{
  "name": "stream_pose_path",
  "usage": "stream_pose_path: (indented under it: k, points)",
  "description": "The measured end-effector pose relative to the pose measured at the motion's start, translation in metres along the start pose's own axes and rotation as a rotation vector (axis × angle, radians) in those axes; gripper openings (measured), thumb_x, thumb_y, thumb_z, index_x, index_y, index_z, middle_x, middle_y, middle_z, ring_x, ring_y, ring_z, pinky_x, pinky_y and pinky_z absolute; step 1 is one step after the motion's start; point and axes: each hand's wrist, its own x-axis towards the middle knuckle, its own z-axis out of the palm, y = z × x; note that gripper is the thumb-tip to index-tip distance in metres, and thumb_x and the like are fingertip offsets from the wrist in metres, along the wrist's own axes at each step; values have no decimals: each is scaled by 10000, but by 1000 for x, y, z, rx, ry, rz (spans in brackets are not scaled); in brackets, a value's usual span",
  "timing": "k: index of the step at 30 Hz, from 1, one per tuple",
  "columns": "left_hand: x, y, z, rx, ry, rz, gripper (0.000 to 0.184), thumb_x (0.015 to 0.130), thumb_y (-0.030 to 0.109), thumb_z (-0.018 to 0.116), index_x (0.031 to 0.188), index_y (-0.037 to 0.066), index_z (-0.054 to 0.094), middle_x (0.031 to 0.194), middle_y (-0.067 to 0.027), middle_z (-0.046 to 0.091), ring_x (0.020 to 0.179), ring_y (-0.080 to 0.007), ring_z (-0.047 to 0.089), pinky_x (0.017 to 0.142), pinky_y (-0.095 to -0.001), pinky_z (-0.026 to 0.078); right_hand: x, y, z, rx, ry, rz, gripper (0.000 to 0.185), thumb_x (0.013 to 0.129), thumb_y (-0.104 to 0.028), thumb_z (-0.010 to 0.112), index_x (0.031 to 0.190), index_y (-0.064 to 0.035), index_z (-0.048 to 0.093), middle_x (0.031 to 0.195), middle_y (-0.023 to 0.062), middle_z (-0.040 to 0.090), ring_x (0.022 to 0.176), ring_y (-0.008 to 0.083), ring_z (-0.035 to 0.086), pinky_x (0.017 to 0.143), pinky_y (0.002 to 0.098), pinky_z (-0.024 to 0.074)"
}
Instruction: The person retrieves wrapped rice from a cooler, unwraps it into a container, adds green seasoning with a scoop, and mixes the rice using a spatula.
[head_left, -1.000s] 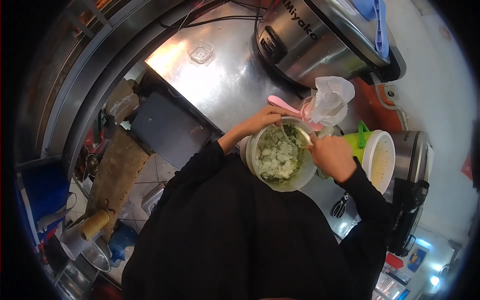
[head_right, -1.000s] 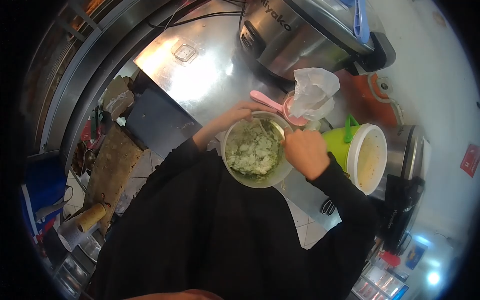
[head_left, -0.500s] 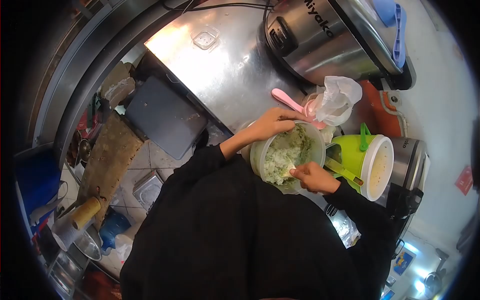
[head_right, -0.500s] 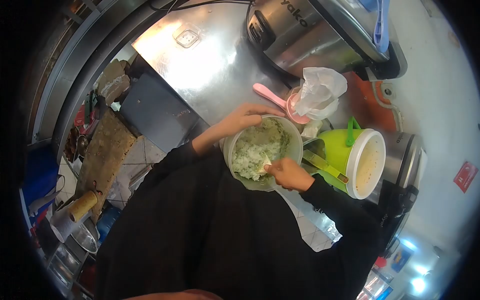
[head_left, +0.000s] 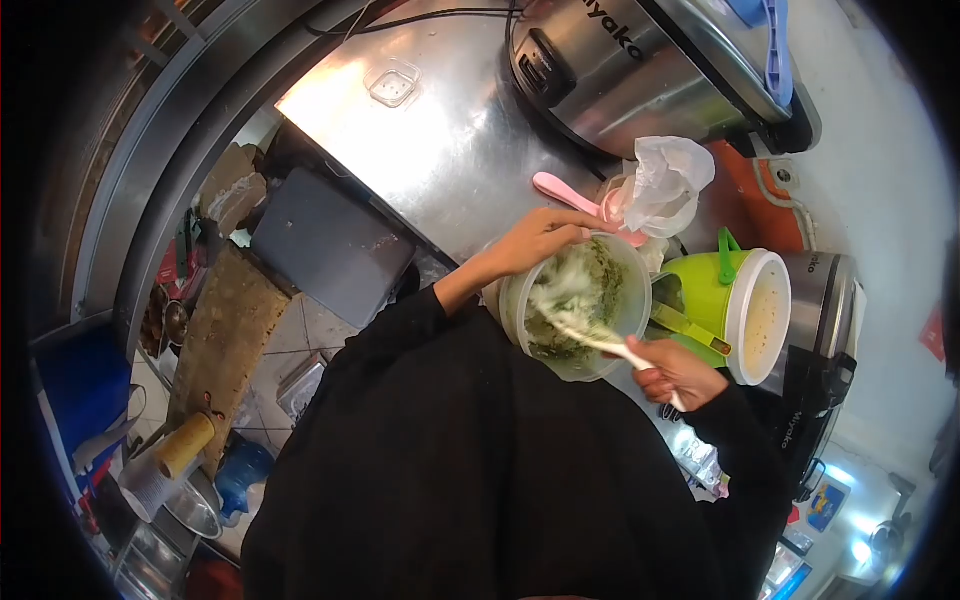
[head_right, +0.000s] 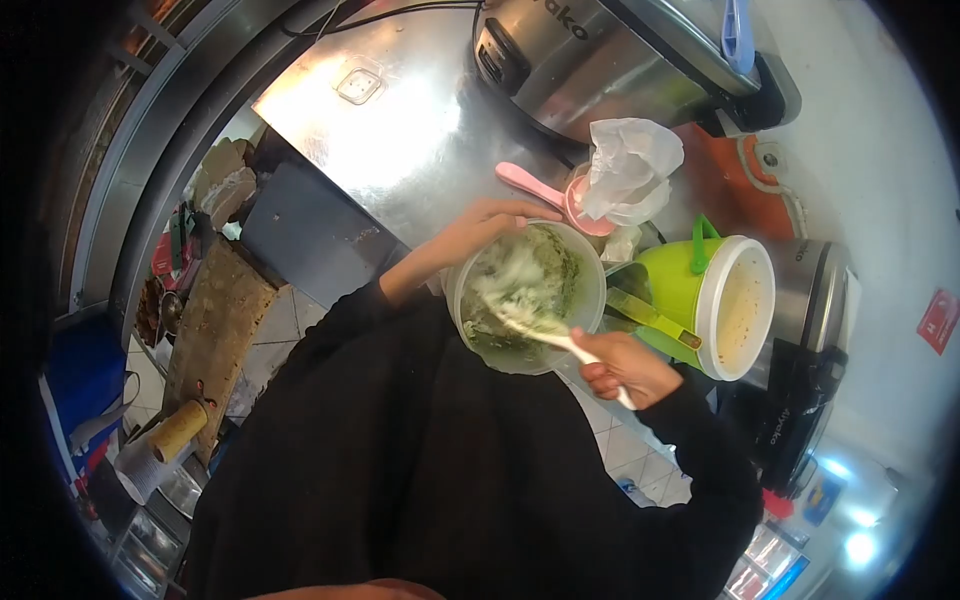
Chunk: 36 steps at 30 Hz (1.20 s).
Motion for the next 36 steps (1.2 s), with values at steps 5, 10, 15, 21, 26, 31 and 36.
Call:
stream_pose_path:
  k: [5, 10, 15, 21, 26, 31, 36]
  points:
    - [1, -4, 1, 58, 11, -38, 335, 783, 204, 355, 1003, -6, 496, 993, -94, 512, 921, -157, 465, 827, -278, 337, 29, -9, -2, -1219, 645, -934, 258, 786, -251, 430, 839, -9, 503, 487, 152, 480, 383, 273, 468, 367, 325, 374]
    - [-7, -9, -5, -194, 150, -53, 294, 756, 178, 415, 961, -1, 526, 876, -67, 555, 806, -113, 482, 742, -234, 361, 61, -9, 20, -1651, 666, -781, 240, 765, -238, 421, 772, -20, 522, 519, 174, 501, 481, 345, 503, 451, 406, 403]
    - [-9, -9, -6, -191, 180, -64, 295, 753, 175, 423, 961, -9, 523, 870, -59, 552, 804, -102, 476, 737, -227, 361, 8, -36, 39, -1924, 962, -598, 236, 762, -260, 423, 831, -52, 511, 486, 112, 504, 428, 250, 521, 409, 374, 407]
    - [-8, -12, -8, -168, 193, -21, 300, 745, 169, 417, 952, -19, 523, 861, -59, 552, 793, -103, 476, 726, -225, 363, 49, -16, 13, -1890, 703, -720, 242, 746, -290, 455, 876, -101, 531, 483, 138, 492, 444, 287, 508, 411, 382, 397]
    - [-5, -7, -6, -158, 199, -97, 303, 740, 171, 414, 943, -24, 525, 850, -64, 555, 784, -109, 480, 729, -226, 362, -4, -43, 27, -2010, 923, -681, 234, 736, -216, 456, 936, -119, 530, 490, 102, 498, 456, 241, 523, 404, 341, 399]
    - [-5, -9, -3, -177, 210, -84, 301, 736, 167, 406, 933, -25, 530, 854, -67, 556, 781, -110, 480, 730, -227, 361, 43, -44, 3, -2213, 966, -780, 300, 721, -137, 435, 996, -24, 472, 478, 82, 496, 451, 218, 526, 395, 315, 397]
    - [-10, -12, -2, -171, 278, -61, 295, 729, 159, 401, 919, -20, 539, 847, -67, 559, 771, -117, 487, 723, -227, 367, 28, -31, 15, -2194, 547, -709, 307, 745, -187, 446, 982, 7, 469, 499, 102, 511, 468, 237, 531, 422, 334, 404]
